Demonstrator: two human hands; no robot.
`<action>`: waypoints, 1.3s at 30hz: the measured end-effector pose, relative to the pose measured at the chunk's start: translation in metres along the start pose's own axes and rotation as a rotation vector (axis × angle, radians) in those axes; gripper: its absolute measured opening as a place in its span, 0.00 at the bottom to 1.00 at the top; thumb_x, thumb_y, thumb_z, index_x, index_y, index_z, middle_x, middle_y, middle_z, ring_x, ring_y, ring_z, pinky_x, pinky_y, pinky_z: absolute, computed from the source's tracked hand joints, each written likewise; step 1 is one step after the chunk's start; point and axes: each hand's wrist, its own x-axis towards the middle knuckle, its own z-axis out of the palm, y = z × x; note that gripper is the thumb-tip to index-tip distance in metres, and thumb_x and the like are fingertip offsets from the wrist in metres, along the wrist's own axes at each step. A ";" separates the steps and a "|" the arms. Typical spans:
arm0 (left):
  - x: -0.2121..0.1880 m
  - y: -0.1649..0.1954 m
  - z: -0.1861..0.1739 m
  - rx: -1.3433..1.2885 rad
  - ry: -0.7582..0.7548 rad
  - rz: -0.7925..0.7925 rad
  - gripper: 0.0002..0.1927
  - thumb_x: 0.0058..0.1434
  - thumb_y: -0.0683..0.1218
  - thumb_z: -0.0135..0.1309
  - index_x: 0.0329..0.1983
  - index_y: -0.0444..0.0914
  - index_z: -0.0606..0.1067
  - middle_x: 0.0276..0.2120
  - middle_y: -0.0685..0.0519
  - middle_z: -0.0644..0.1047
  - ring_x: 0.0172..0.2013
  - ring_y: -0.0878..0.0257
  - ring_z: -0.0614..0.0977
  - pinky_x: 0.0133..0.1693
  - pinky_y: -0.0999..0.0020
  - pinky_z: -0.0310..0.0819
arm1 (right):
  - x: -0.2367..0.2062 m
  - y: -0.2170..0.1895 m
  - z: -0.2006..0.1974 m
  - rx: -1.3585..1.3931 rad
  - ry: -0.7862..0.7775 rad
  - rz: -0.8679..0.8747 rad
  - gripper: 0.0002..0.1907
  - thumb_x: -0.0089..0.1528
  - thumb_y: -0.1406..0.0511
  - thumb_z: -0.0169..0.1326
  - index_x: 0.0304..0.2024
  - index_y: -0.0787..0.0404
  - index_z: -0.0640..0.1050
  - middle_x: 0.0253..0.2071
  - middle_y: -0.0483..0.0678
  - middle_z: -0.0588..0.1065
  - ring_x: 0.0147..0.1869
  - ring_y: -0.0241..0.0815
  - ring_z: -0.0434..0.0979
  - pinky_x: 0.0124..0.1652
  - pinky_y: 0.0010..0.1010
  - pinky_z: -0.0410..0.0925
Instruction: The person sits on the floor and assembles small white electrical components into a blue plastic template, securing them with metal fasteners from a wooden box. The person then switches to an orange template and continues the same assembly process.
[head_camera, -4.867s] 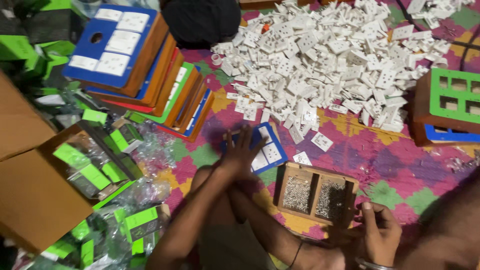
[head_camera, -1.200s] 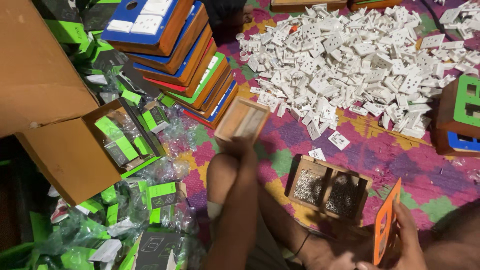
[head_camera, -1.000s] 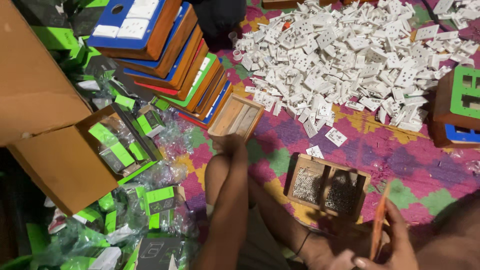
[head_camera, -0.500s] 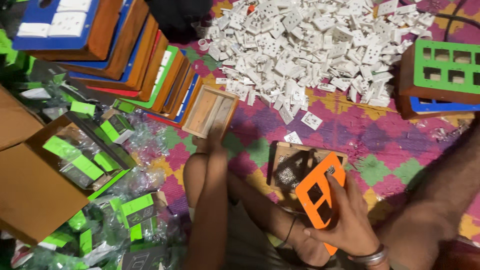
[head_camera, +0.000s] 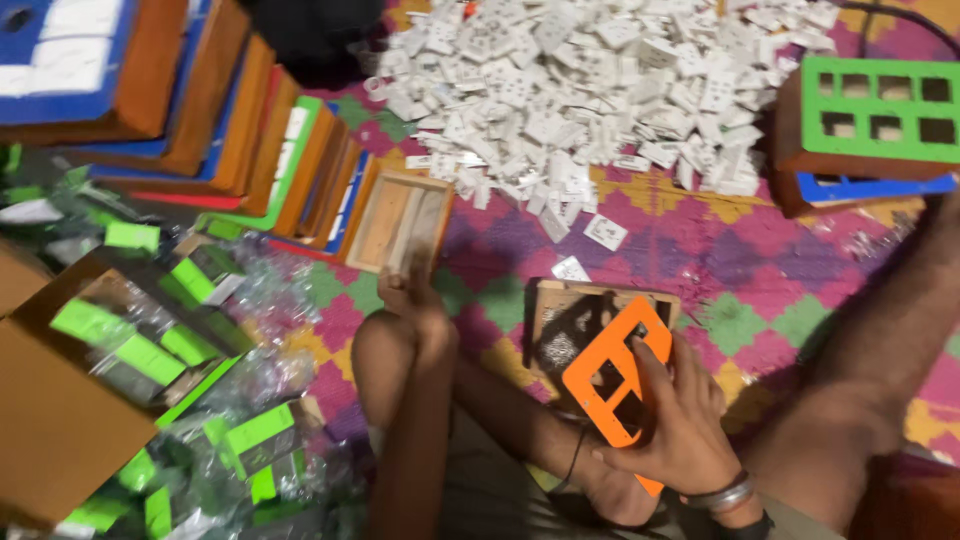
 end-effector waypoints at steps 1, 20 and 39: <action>-0.016 0.011 0.002 -0.082 -0.209 -0.082 0.32 0.64 0.51 0.55 0.70 0.37 0.65 0.59 0.44 0.76 0.57 0.50 0.78 0.58 0.58 0.74 | 0.002 -0.002 -0.001 -0.046 -0.013 0.032 0.73 0.27 0.44 0.75 0.72 0.53 0.59 0.73 0.70 0.50 0.70 0.73 0.52 0.59 0.66 0.53; 0.020 0.027 0.020 -1.337 -0.728 -0.836 0.34 0.73 0.64 0.43 0.73 0.40 0.62 0.69 0.43 0.66 0.66 0.42 0.67 0.64 0.39 0.61 | 0.113 0.056 0.015 0.180 0.164 0.389 0.13 0.64 0.59 0.59 0.47 0.58 0.81 0.37 0.53 0.82 0.37 0.49 0.84 0.39 0.35 0.73; 0.038 0.021 0.012 -1.096 -0.374 -0.698 0.40 0.72 0.74 0.29 0.72 0.43 0.64 0.63 0.47 0.71 0.53 0.48 0.77 0.46 0.54 0.76 | 0.230 0.142 0.089 -0.151 0.041 0.277 0.06 0.58 0.63 0.64 0.38 0.53 0.86 0.33 0.50 0.81 0.35 0.51 0.81 0.36 0.42 0.74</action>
